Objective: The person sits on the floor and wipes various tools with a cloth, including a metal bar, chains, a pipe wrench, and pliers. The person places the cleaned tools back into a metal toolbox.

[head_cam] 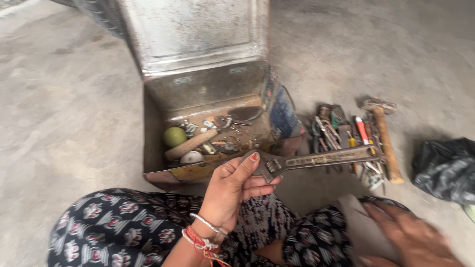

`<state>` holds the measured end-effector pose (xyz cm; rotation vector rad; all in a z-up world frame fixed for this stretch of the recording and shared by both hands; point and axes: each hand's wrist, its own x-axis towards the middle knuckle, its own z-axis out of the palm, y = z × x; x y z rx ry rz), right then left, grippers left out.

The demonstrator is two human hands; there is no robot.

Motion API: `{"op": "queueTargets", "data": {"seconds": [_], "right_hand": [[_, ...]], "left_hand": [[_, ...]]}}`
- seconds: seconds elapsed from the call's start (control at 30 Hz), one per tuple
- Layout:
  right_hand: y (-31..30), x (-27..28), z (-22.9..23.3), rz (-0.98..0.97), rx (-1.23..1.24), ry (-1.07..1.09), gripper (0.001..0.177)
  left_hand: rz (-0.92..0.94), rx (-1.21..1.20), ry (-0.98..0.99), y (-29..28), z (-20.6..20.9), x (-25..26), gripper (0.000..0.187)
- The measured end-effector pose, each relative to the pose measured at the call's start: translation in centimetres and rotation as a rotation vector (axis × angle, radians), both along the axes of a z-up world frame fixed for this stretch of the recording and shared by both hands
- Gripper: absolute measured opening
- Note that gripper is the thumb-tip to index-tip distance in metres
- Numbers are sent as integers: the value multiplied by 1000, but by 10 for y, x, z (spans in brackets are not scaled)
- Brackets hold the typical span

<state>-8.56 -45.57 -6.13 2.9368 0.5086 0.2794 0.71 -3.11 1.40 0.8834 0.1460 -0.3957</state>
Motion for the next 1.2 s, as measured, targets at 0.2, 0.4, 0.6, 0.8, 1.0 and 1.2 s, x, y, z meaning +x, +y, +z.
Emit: {"op": "queueTargets", "data": {"seconds": [0.2,0.4,0.6,0.8,1.0,1.2], "right_hand": [[14,13,85,-309,86,441,68],[91,35,117,-482,1407,41,33],[90,72,135,-392,2027,379,14],[135,131,152,-284,1800,593,21],[207,198,148,-304,1585,748,32],[258,268,113,-207,1111,751,34]], "left_hand": [[-128,-22,9,-34,4,-2,29],[-145,-160,58,-42,13,-2,28],[-184,-120,-3,-15,27,10,31],[-206,151,-157,47,44,54,26],[-40,184,-18,111,27,97,28],[62,476,-11,135,-18,144,27]]}}
